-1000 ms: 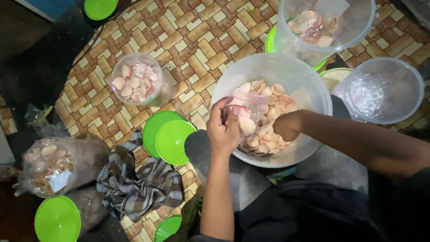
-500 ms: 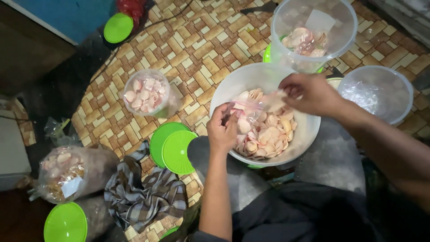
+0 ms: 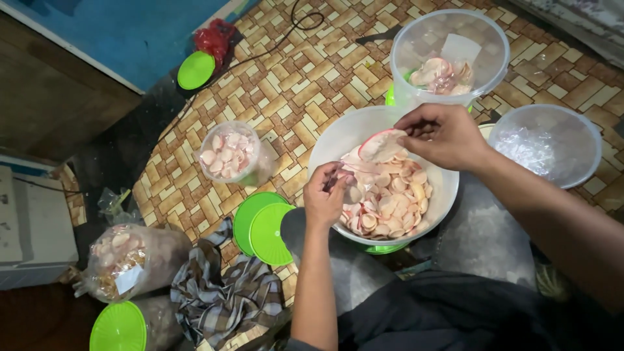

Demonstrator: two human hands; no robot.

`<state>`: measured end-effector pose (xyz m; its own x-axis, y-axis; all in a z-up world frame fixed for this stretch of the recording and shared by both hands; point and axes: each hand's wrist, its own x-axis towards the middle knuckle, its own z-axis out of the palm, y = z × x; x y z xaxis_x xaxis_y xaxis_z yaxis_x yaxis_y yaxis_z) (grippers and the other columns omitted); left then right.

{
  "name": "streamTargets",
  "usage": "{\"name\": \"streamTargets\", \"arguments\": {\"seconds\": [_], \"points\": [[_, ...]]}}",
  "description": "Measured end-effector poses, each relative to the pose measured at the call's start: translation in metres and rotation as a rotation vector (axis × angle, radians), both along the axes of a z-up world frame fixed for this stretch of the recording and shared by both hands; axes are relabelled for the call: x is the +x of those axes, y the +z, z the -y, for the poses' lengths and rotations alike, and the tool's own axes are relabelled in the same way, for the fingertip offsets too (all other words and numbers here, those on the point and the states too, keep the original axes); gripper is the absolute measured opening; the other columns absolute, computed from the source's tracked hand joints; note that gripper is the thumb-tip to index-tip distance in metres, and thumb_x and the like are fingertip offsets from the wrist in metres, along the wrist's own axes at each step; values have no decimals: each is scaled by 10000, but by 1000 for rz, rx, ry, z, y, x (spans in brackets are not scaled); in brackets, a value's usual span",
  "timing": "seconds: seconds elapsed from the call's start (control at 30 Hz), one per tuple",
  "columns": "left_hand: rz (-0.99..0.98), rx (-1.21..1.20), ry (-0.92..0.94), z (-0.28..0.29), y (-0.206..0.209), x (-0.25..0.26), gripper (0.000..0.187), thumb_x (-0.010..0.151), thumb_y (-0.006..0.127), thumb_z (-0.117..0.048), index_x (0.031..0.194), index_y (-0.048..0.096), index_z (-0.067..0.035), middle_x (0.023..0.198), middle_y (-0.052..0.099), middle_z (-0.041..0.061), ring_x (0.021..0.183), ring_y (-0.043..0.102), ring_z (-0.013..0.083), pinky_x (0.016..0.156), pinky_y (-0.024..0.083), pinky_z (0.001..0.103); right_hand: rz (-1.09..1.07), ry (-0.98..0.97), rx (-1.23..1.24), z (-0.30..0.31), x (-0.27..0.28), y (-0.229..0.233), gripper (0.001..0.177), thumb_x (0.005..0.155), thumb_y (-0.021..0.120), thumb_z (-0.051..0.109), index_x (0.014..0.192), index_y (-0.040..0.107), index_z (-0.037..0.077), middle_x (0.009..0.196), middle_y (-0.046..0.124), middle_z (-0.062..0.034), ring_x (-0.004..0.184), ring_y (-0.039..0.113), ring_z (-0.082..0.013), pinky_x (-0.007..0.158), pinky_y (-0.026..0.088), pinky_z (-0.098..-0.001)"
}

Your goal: Manually packing and sorting thin food slices from a large central bowl into smaller plastic containers and bags.

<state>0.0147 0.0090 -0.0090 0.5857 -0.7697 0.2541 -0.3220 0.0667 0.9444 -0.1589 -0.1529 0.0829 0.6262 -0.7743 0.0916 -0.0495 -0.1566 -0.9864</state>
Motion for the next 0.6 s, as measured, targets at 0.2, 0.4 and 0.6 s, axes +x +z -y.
{"name": "streamTargets", "arguments": {"seconds": [0.2,0.4,0.6], "points": [[-33,-5,-9,2,-2,-1,284,766,741,-178,1018,635,-102,781,712,79,722,667,135,643,521,279,-55,49,-7,-3,3,1,308,681,727,-54,976,661,3,764,622,-96,696,598,-95,656,525,-196],[32,29,18,4,2,-4,201,806,694,-157,996,653,-109,765,701,104,734,687,219,662,535,319,-76,158,-158,-6,13,-9,268,672,717,-58,935,674,-21,745,617,-170,674,631,-189,642,546,-276],[113,60,80,2,23,-7,128,883,578,-147,972,668,-127,746,690,115,756,680,281,653,535,371,-74,164,-417,-16,26,-5,200,678,716,-17,871,697,30,722,618,-114,634,654,-236,594,559,-257]]}}
